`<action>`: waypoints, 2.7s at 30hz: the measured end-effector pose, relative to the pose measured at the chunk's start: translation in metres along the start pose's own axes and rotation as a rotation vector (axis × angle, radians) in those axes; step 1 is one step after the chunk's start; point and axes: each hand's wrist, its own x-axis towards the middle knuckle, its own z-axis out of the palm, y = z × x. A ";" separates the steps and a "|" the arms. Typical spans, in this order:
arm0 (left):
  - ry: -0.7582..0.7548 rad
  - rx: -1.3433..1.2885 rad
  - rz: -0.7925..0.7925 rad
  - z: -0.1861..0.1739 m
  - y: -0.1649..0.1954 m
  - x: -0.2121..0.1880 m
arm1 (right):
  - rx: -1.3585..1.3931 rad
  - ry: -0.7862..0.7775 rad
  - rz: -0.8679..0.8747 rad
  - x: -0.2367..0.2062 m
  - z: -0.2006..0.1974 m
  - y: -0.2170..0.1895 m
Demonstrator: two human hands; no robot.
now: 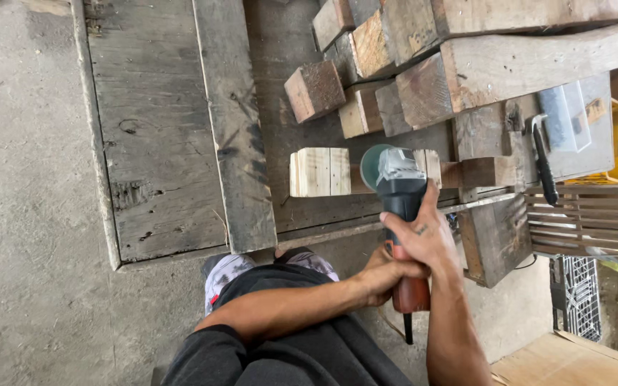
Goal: The person uses an angle grinder with a sanding disc to smooth the surfaces of small wooden blocks on a workbench. They reposition the blocks and continue sanding different pieces throughout the clip.
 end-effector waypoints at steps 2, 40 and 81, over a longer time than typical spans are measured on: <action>0.024 -0.014 0.060 0.002 -0.009 -0.015 | 0.042 0.045 -0.158 -0.009 0.005 0.004; 0.038 -0.198 0.174 0.001 -0.031 -0.040 | 0.075 -0.245 -0.169 -0.020 0.010 -0.024; -0.073 1.214 -0.064 0.005 -0.093 0.007 | 1.144 0.507 0.027 -0.119 0.062 0.189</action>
